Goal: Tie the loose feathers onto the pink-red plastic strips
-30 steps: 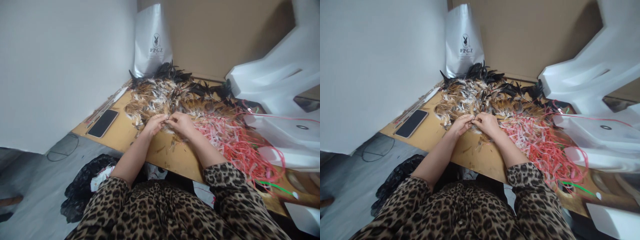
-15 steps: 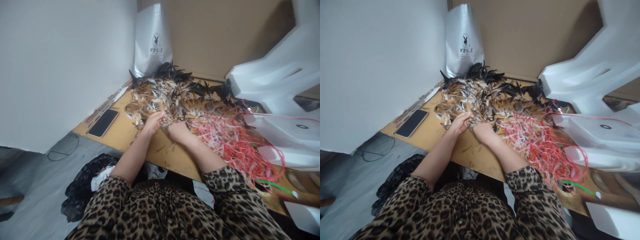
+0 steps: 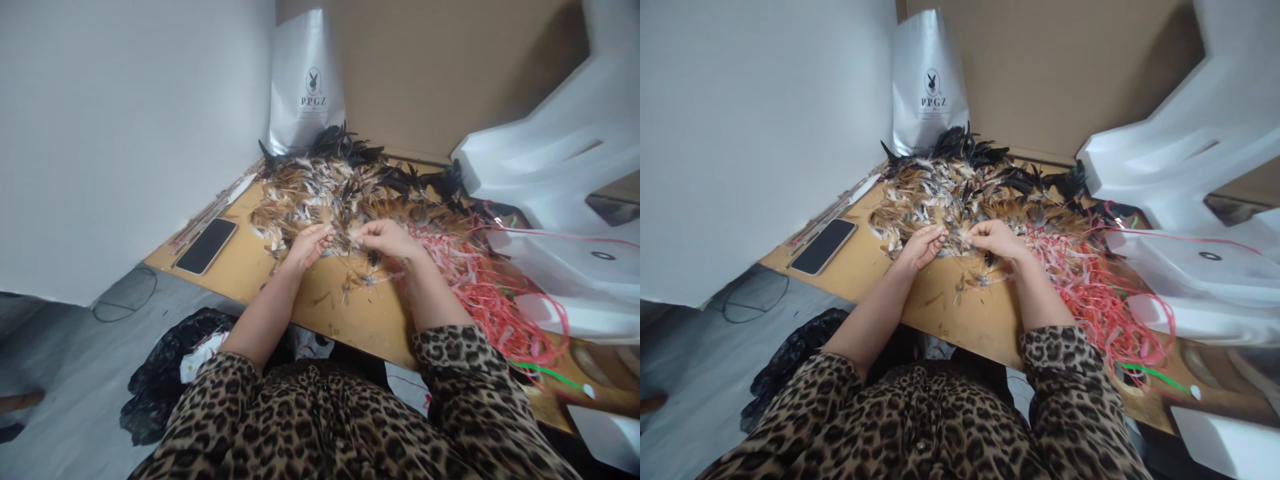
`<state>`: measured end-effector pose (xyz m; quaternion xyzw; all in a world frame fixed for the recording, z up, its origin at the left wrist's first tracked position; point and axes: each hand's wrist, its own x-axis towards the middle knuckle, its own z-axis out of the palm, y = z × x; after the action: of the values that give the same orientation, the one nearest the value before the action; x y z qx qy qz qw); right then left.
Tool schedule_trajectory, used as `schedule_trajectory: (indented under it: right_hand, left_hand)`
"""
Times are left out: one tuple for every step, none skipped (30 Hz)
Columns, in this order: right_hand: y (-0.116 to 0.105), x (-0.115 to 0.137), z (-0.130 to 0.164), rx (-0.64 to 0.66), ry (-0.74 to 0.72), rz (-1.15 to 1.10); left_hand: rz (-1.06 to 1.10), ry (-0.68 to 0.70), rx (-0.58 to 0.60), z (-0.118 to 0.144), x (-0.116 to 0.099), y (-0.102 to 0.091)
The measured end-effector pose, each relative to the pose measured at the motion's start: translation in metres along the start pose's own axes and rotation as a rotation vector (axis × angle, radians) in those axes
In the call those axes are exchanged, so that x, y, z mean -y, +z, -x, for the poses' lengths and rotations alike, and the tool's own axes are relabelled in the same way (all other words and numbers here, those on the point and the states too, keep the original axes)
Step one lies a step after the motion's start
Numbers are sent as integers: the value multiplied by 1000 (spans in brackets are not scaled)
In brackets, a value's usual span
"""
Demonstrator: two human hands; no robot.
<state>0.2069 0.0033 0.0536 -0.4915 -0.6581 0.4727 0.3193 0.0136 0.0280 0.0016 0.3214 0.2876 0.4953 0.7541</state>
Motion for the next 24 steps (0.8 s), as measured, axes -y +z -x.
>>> schedule_trajectory:
  right_hand:
    - [1, -2, -1, -60, 6, -78]
    - [3, -3, -2, -112, 6, -143]
    - [6, -5, -4, -153, 1, -195]
    - [9, -7, -6, -185, -5, -237]
    - [13, -9, -8, -205, -10, -268]
    - [16, -11, -10, -219, -13, -290]
    - [19, -13, -12, -229, -14, -306]
    - [21, -14, -13, -235, -14, -318]
    - [23, -15, -14, -238, -13, -325]
    - [25, -16, -15, -238, -11, -328]
    - [26, -16, -15, -238, -10, -328]
    - [27, -16, -15, -239, -9, -326]
    - [27, -16, -15, -243, -10, -326]
    - [27, -16, -15, -250, -11, -329]
    - [27, -16, -15, -262, -13, -339]
    - [27, -15, -15, -276, -18, -354]
    - [27, -15, -15, -289, -25, -372]
    - [27, -14, -15, -300, -35, -390]
    - [26, -14, -15, -306, -45, -406]
    - [26, -14, -15, -310, -56, -419]
    - [26, -14, -15, -310, -64, -429]
    - [26, -14, -16, -313, -67, -435]
    - [26, -14, -16, -319, -69, -439]
    - [26, -15, -17, -330, -71, -442]
  left_hand:
    - [-14, -4, 14, 0, 1, 0]
    - [-32, -14, 29, 0, 3, -1]
    - [-51, -27, 45, 0, 4, -1]
    - [-69, -41, 62, 0, 6, -1]
    - [-83, -54, 79, 0, 7, -1]
    - [-93, -62, 95, 1, 7, -1]
    - [-100, -68, 108, 1, 8, -1]
    - [-105, -71, 119, 2, 8, 0]
    - [-108, -73, 127, 2, 8, 0]
    - [-111, -74, 135, 3, 8, 0]
    - [-115, -77, 143, 3, 8, 0]
    - [-119, -82, 152, 3, 8, 1]
    - [-122, -90, 161, 4, 7, 1]
    - [-125, -97, 169, 4, 7, 1]
    - [-126, -106, 174, 4, 7, 0]
    - [-126, -112, 177, 4, 7, 0]
    - [-124, -116, 177, 4, 7, 0]
    - [-121, -120, 176, 4, 7, 0]
    - [-120, -124, 176, 4, 7, 0]
    - [-121, -130, 175, 4, 7, 0]
    - [-122, -137, 175, 4, 7, 0]
    - [-122, -143, 175, 4, 7, 0]
    - [-120, -150, 177, 5, 6, 0]
    - [-117, -156, 179, 5, 6, 1]
